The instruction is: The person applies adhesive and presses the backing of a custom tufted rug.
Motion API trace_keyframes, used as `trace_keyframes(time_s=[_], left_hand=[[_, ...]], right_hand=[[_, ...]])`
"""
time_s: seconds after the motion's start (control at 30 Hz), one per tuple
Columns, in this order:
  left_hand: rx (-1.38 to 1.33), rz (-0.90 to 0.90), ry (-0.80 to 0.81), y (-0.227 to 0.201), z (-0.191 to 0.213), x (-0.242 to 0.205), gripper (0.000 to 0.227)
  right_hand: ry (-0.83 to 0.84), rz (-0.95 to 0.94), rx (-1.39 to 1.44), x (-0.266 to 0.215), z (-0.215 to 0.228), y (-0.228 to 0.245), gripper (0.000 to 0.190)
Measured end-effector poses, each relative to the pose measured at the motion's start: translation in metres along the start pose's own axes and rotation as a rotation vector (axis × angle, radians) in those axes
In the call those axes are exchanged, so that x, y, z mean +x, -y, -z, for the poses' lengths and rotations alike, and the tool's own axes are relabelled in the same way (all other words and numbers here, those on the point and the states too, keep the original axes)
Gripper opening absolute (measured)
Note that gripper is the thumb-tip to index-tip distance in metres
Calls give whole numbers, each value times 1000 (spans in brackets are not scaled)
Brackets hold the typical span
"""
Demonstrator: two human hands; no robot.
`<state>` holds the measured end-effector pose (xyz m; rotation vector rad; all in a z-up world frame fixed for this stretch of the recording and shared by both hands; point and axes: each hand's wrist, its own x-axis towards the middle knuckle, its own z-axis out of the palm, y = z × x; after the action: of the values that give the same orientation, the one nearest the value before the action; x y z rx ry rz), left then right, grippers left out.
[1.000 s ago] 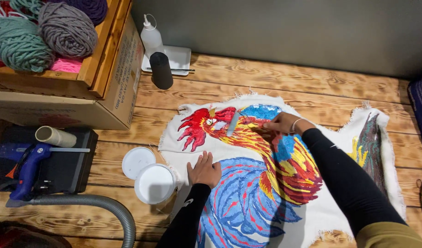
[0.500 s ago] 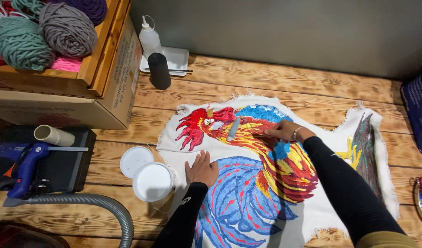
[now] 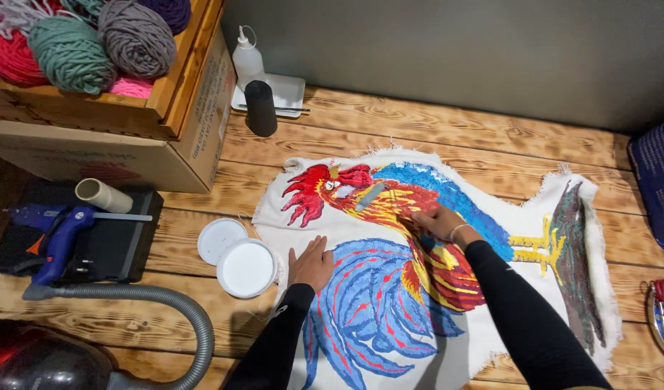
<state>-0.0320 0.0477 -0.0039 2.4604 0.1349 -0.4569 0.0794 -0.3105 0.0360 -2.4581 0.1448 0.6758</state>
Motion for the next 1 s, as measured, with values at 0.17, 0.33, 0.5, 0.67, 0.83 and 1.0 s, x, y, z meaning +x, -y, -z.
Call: trace_keyframes(time_s=[0.17, 0.33, 0.5, 0.67, 0.83, 1.0], left_hand=[[-72, -86, -116, 13, -2, -19, 58], [-180, -176, -269, 25, -22, -28, 56], [-229, -229, -321, 28, -11, -41, 56], [-188, -199, -280, 33, 8, -62, 60], [-128, -333, -392, 67, -24, -50, 64], [-212, -233, -325, 55, -9, -65, 60]], right_hand=[[-50, -87, -123, -67, 32, 4, 53], [-246, 206, -128, -121, -12, 75, 51], [-178, 431, 199, -189, -70, 187, 35], [-265, 775, -27, -202, -108, 225, 29], [-308, 827, -297, -201, -124, 232, 25], [-224, 775, -265, -206, -119, 234, 27]])
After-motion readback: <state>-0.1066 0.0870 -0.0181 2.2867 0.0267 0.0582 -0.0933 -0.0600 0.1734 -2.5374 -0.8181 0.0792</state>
